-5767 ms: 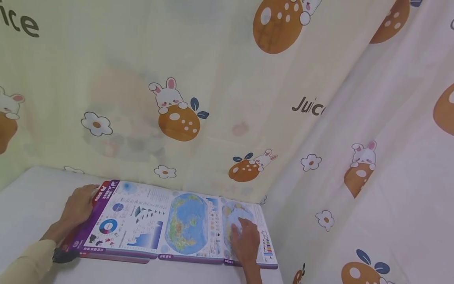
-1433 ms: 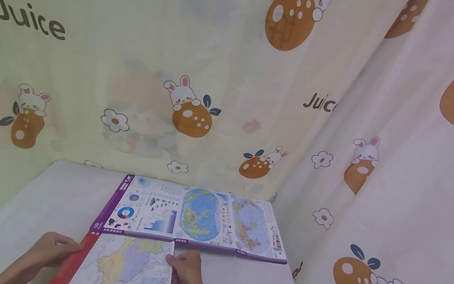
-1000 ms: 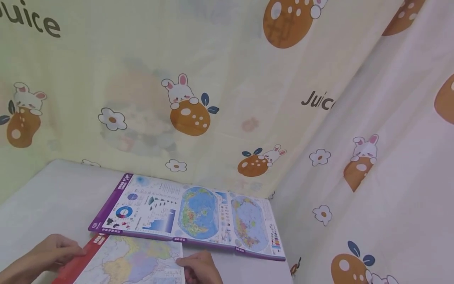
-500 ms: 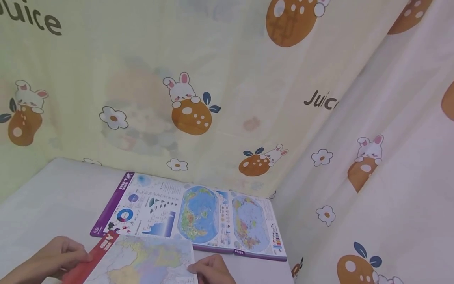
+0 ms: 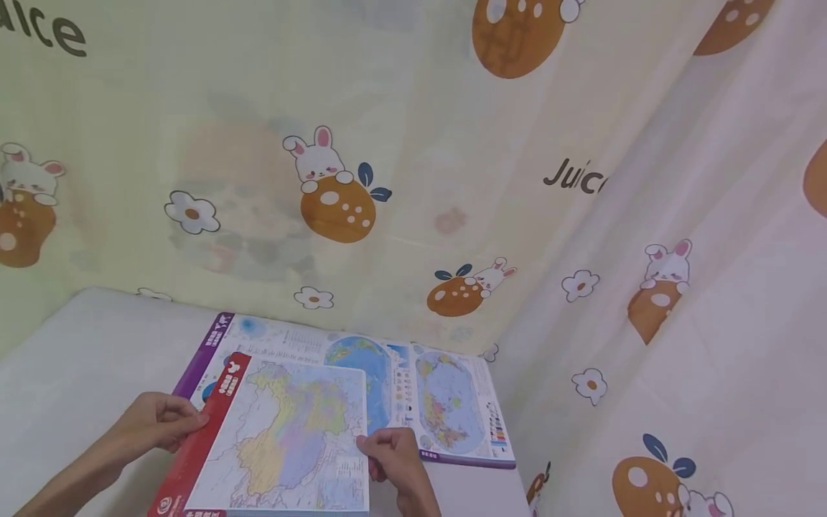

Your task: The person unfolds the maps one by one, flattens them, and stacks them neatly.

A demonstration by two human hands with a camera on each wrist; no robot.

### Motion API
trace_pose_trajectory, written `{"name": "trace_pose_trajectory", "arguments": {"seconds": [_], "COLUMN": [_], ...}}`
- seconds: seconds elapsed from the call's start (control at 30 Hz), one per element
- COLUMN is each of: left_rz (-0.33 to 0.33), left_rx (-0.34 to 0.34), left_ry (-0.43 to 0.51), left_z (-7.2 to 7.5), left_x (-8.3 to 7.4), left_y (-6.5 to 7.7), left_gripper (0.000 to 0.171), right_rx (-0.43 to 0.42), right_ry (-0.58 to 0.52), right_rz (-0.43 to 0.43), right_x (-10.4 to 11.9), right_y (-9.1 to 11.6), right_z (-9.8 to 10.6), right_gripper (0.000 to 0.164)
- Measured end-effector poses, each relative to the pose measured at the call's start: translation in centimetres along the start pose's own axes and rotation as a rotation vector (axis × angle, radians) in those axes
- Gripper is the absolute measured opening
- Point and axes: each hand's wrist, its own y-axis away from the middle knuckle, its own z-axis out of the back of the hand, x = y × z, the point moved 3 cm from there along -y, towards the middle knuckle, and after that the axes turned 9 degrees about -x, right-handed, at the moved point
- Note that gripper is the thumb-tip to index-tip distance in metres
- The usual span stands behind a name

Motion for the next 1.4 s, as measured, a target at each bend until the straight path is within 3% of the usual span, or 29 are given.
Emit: {"name": "trace_pose_trajectory", "arguments": {"seconds": [0.23,0.37,0.73,0.9,1.17,1.4], "left_rz": [-0.074,-0.121,-0.127,-0.106,-0.101,-0.082], "left_rx": [-0.076,-0.139,-0.277,-0.326,-0.42,-0.418], "left_ry": [-0.023,-0.123,-0.24,-0.271,-0.297,-0.317], "left_z": [-0.9,-1.5,-3.4,-4.2,-4.3,-4.5], "left_x": [0.4,0.6,3.2,3.5,3.6,3.5], "left_y": [-3.9,-6.4,-12.1,-13.4,-14.5,-14.6], "left_gripper": [0.032,0.027,0.025,0.024,0.03,0.027], "right_rx": [-0.183,-0.273,-0.481,-0.539,-0.63,-0.684], "right_ry": [0.048,0.069,0.15,0.184,0.243,0.236], "right_rz": [0.071,0.088,0.135,0.138,0.057,0.042], "right_x": [-0.1,-0.1,-0.7,-1.6,-2.2,-2.8], "right_y": [-3.3,-5.1,-11.2,-13.2,-14.3,-14.4], "right_z": [-0.2,-0.5,-0.7,-0.8,-1.3,-1.5], "right_gripper": [0.031,0.023,0.013,0.012,0.014,0.015]}}
